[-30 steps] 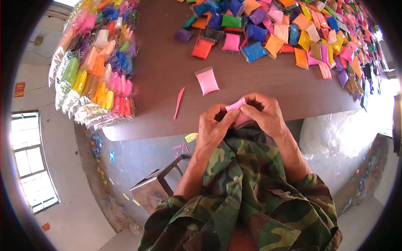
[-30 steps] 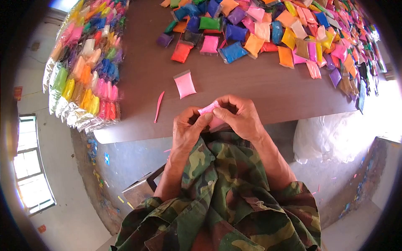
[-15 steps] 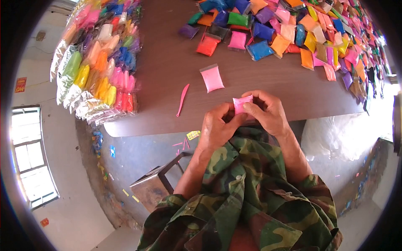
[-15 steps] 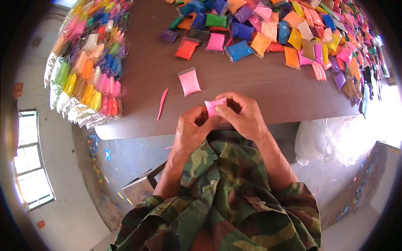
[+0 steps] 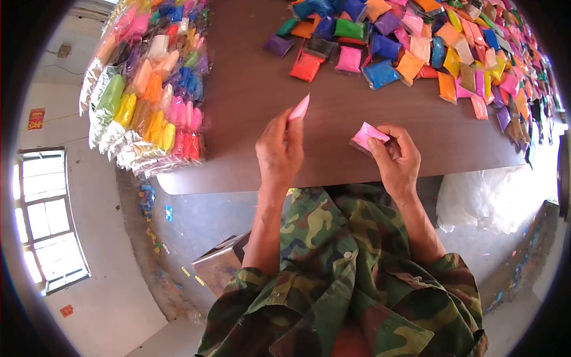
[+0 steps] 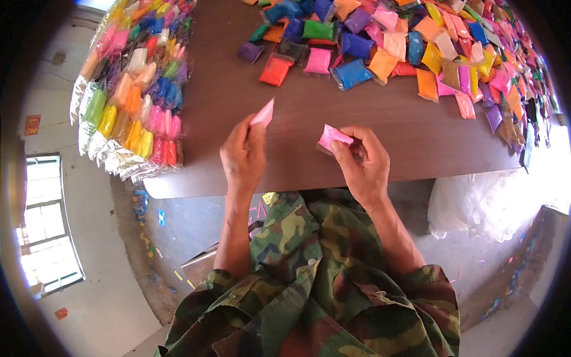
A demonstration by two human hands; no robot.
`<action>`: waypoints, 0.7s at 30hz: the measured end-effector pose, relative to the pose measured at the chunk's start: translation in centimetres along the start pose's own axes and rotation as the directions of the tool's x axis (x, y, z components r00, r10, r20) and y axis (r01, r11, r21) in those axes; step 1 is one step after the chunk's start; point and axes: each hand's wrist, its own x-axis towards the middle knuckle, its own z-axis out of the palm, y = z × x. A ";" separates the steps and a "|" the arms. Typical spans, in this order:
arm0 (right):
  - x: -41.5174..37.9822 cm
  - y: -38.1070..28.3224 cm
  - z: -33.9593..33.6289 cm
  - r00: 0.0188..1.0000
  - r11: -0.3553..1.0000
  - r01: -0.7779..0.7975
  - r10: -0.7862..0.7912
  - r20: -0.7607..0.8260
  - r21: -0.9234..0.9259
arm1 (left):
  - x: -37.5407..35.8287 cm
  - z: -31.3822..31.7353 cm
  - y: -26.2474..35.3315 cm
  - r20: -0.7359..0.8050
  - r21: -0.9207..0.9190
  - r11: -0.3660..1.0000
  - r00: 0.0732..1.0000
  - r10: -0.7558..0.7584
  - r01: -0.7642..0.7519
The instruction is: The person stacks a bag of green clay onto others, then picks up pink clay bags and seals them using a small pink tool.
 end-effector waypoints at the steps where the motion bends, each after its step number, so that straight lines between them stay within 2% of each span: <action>1: -0.1 0.2 0.0 1.000 0.999 0.027 -0.027 -0.005 -0.032 | -0.4 -0.5 0.4 -0.002 -0.200 0.966 0.985 -0.170 0.166; 2: -0.2 0.4 0.0 0.999 0.997 0.053 -0.053 -0.006 -0.064 | -0.7 -0.9 0.6 0.027 -0.390 0.864 0.942 -0.335 0.318; 5: -0.3 0.4 -0.1 0.998 0.998 0.044 -0.045 -0.035 -0.051 | -1.3 -0.8 0.6 0.015 -0.590 0.717 0.893 -0.451 0.372; 8: -0.2 0.8 -0.1 0.997 0.998 0.032 -0.028 -0.075 0.058 | -1.6 -1.2 -0.1 0.111 -0.636 0.637 0.869 -0.482 0.435; 11: 0.1 0.5 0.0 0.994 0.999 0.040 -0.038 -0.099 0.015 | -1.8 -1.0 -0.4 0.121 -0.668 0.592 0.851 -0.511 0.450; 14: 0.1 0.2 0.2 0.993 0.998 0.054 -0.052 -0.105 0.016 | -2.1 -0.9 -1.3 0.093 -0.708 0.585 0.873 -0.478 0.396; 21: 0.1 0.6 -0.2 0.997 0.999 0.033 -0.034 -0.075 -0.020 | -2.8 -1.2 -1.6 0.242 -0.847 0.334 0.860 -0.449 0.413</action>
